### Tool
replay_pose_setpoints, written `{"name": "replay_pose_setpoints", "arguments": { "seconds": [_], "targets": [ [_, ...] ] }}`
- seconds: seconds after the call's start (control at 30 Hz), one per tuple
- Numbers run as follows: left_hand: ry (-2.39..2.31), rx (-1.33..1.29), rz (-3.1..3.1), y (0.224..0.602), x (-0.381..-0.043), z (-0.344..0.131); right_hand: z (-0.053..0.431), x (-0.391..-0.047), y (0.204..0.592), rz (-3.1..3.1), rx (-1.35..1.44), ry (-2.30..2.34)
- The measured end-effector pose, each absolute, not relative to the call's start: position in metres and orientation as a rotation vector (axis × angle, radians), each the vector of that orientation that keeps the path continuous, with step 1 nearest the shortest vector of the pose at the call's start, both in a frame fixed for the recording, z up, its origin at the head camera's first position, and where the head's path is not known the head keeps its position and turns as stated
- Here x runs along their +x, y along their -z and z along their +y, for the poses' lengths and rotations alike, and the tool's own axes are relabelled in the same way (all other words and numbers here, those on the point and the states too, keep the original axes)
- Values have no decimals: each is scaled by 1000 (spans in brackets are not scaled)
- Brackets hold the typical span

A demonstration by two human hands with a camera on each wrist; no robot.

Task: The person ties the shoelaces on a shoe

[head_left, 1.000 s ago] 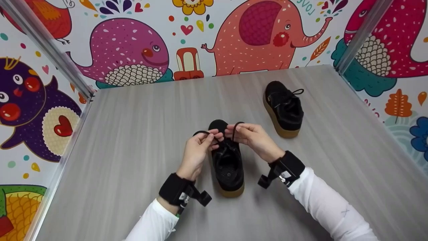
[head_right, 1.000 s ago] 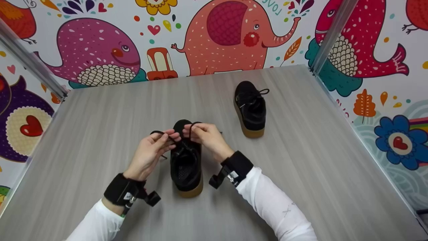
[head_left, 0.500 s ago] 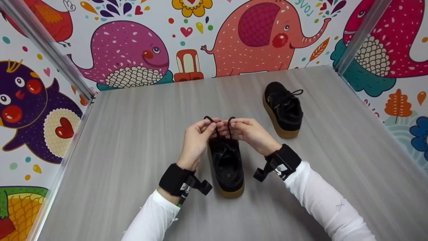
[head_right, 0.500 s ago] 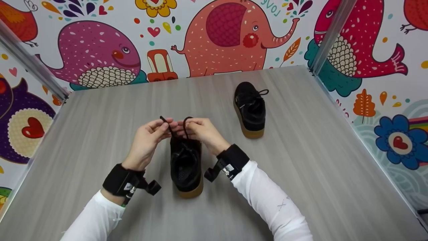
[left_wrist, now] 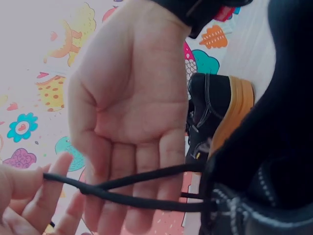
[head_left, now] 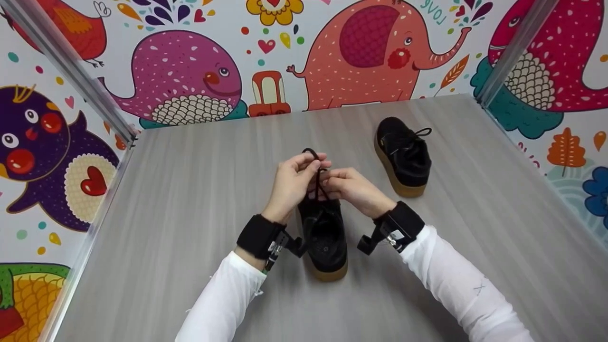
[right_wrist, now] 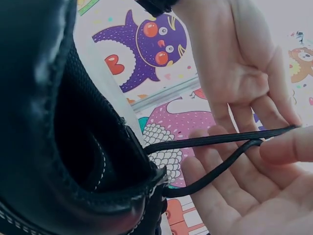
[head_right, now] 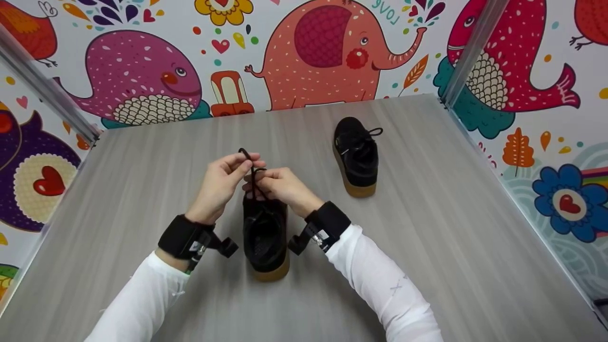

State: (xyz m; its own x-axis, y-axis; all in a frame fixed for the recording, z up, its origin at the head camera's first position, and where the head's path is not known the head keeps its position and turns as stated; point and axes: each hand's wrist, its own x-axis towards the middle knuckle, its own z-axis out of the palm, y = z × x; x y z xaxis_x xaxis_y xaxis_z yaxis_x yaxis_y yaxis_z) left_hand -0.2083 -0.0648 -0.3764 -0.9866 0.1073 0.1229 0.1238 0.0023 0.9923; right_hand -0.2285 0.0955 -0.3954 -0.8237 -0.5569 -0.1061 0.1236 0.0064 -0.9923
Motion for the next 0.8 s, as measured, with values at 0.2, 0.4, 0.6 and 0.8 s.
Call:
{"name": "replay_pose_setpoints", "arguments": {
  "seconds": [0.2, 0.4, 0.6, 0.8],
  "targets": [
    [2133, -319, -2312, 379, -221, -60, 96, -229, 400, 1790, -520, 1853],
    [2114, -364, -2417, 381, -231, -58, 97, -229, 404, 1825, -557, 1830],
    [2104, -500, -2511, 380, -236, -59, 95, -229, 407, 1875, -590, 1812],
    [1988, -598, -2635, 379, -241, -59, 93, -227, 408, 1868, -602, 1821]
  ]
}}
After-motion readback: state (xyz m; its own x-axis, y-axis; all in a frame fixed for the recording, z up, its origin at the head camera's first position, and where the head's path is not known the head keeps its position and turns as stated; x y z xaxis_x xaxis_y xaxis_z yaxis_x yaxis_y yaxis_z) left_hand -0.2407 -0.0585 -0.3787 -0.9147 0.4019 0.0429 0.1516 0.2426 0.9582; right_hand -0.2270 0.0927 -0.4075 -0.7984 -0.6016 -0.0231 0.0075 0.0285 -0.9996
